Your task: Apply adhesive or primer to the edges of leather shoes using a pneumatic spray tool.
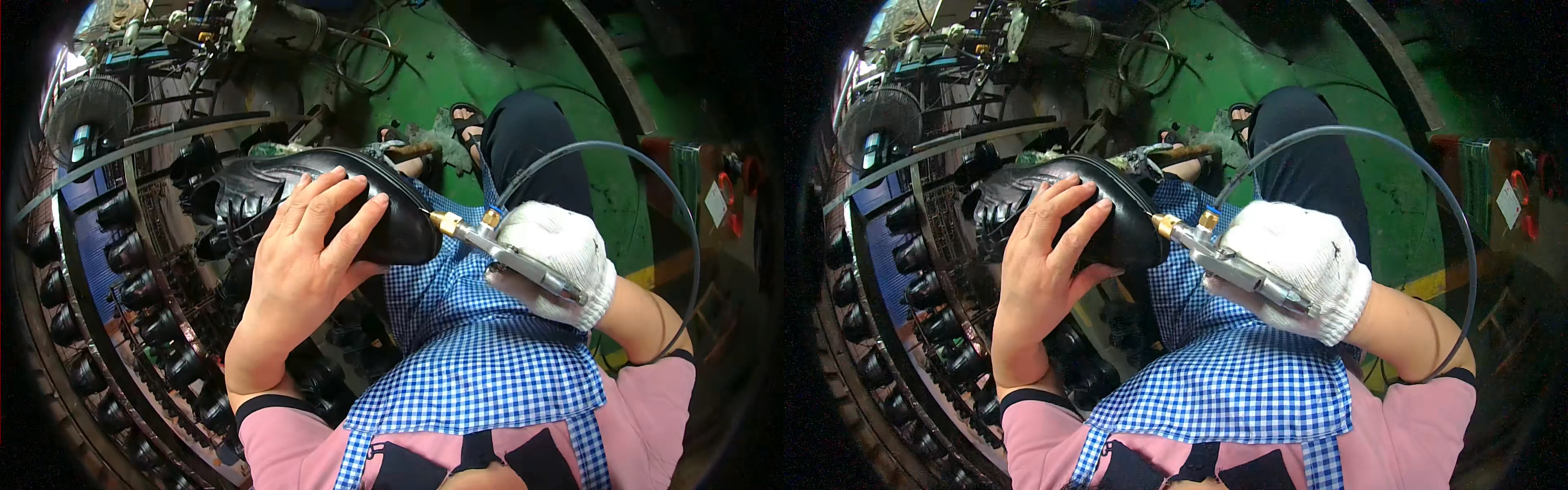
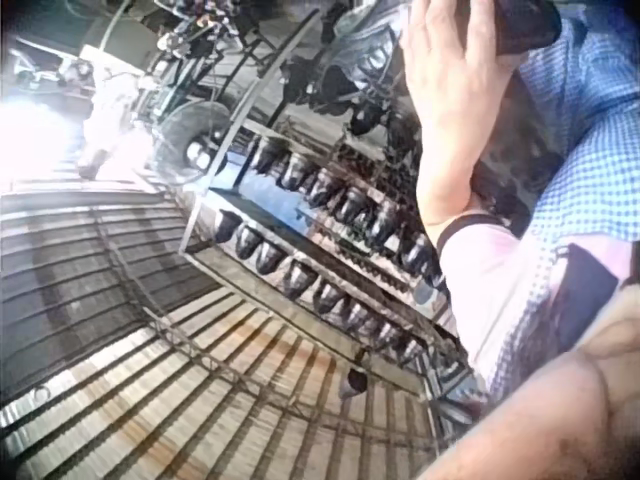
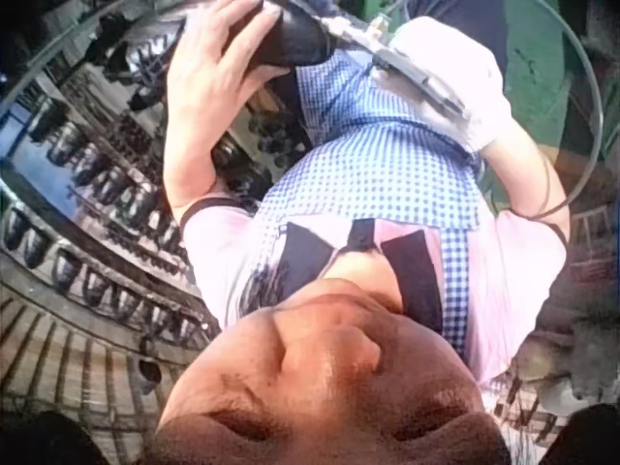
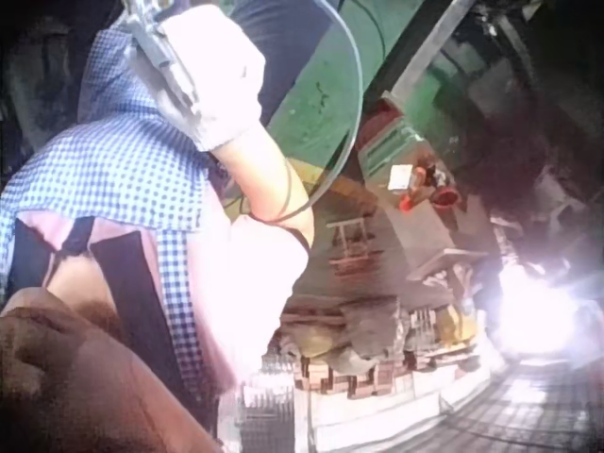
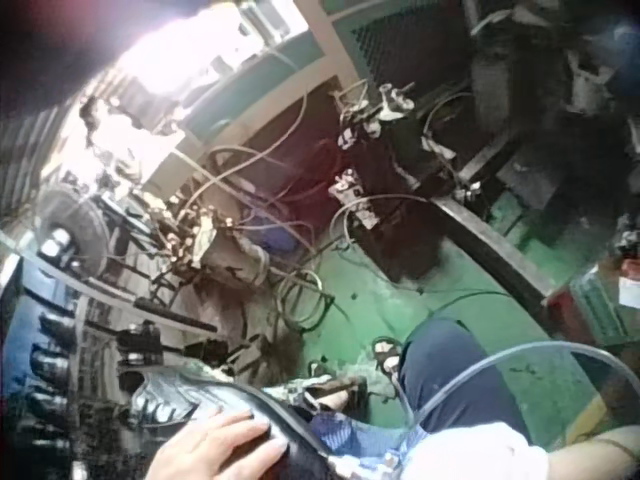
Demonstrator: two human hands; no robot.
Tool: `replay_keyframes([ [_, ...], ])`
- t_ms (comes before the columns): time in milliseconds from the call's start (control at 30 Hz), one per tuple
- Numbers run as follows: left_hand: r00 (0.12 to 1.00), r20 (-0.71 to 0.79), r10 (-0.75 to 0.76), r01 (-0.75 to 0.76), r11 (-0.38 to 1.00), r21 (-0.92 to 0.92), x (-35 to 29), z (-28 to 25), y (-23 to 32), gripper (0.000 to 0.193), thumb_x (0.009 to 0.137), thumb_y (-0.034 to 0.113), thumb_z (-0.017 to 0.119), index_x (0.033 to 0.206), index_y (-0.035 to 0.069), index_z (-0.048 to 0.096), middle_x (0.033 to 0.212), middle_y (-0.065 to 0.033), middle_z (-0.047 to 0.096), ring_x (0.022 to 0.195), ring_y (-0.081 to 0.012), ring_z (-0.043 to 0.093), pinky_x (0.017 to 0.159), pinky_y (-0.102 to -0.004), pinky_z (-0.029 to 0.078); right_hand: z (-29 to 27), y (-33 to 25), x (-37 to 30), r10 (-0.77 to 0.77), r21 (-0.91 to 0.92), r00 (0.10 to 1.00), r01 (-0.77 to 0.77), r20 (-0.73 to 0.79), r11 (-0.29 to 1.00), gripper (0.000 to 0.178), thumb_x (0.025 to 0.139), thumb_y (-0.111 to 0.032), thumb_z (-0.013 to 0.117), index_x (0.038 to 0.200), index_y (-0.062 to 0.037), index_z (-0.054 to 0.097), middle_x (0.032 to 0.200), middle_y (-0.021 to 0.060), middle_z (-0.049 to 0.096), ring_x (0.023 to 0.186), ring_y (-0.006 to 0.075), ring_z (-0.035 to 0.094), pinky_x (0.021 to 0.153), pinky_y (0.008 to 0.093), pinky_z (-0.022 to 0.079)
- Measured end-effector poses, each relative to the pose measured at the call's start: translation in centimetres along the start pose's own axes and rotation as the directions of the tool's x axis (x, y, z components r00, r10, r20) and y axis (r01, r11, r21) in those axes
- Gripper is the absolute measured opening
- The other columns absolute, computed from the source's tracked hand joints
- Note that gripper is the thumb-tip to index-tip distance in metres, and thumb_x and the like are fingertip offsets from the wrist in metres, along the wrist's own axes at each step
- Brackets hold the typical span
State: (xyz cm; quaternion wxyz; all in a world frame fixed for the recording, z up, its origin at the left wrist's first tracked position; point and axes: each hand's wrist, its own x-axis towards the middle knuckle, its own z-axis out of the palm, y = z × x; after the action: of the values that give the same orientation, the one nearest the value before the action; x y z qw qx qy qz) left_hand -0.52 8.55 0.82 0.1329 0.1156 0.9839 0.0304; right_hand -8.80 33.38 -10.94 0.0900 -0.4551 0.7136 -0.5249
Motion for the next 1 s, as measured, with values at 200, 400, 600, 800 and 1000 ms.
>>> replay_keyframes([
  [200, 0.997, -0.064, -0.041, 0.044, 0.998, 0.052, 2.0, -0.4, 0.0, 0.071, 0.067, 0.025, 0.081, 0.133, 0.02, 0.058, 0.123, -0.0123, 0.055, 0.112, -0.0341, 0.056, 0.091, -0.044, 0.051, -0.6, 0.6, 1.0, 0.007, 0.033, 0.994, -0.003, -0.106, 0.999, 0.021, 0.076, -0.017, 0.079, 0.094, -0.0102, 0.071, 0.081, 0.0062, 0.066, 0.069, 0.0243, 0.065, 0.059, 0.0328, 0.053],
  [400, 0.977, -0.146, -0.154, 0.17, 0.98, 0.101, 4.1, -0.4, -0.7, 0.064, 0.077, 0.03, 0.077, 0.135, 0.016, 0.055, 0.122, -0.0119, 0.056, 0.106, -0.033, 0.059, 0.079, -0.0409, 0.054, -0.2, 1.7, 3.2, 0.024, 0.002, 0.981, -0.024, -0.192, 1.0, 0.018, 0.077, -0.013, 0.079, 0.092, -0.0072, 0.07, 0.081, 0.0085, 0.066, 0.07, 0.0271, 0.065, 0.061, 0.0348, 0.054],
  [600, 0.947, -0.22, -0.233, 0.276, 0.942, 0.19, 6.6, -0.5, -3.2, 0.052, 0.091, 0.039, 0.065, 0.126, 0.004, 0.051, 0.114, -0.0139, 0.058, 0.095, -0.0334, 0.064, 0.075, -0.0392, 0.054, 2.3, 2.8, 6.9, 0.024, 0.035, 0.931, -0.012, -0.365, 0.999, 0.017, 0.079, -0.012, 0.077, 0.092, -0.0047, 0.07, 0.078, 0.0108, 0.062, 0.066, 0.0277, 0.063, 0.059, 0.0338, 0.052],
  [800, 0.902, -0.178, -0.394, 0.419, 0.898, 0.136, 8.4, -1.7, -7.0, 0.057, 0.092, 0.048, 0.061, 0.113, -0.004, 0.051, 0.104, -0.0233, 0.06, 0.092, -0.0412, 0.065, 0.076, -0.0463, 0.054, 6.0, 4.0, 10.0, 0.038, 0.073, 0.921, -0.01, -0.389, 0.997, 0.015, 0.085, -0.019, 0.074, 0.092, -0.0062, 0.07, 0.077, 0.0109, 0.061, 0.061, 0.0268, 0.062, 0.055, 0.0346, 0.05],
  [1000, 0.827, -0.057, -0.559, 0.562, 0.826, 0.051, 8.4, -2.1, -11.9, 0.071, 0.092, 0.057, 0.058, 0.125, -0.005, 0.05, 0.108, -0.0271, 0.066, 0.103, -0.0358, 0.066, 0.092, -0.0391, 0.049, 9.6, 3.1, 10.9, 0.051, 0.138, 0.919, 0.004, -0.39, 0.99, 0.019, 0.086, -0.012, 0.074, 0.101, -0.0025, 0.067, 0.076, 0.0072, 0.058, 0.06, 0.0187, 0.058, 0.055, 0.0287, 0.047],
])
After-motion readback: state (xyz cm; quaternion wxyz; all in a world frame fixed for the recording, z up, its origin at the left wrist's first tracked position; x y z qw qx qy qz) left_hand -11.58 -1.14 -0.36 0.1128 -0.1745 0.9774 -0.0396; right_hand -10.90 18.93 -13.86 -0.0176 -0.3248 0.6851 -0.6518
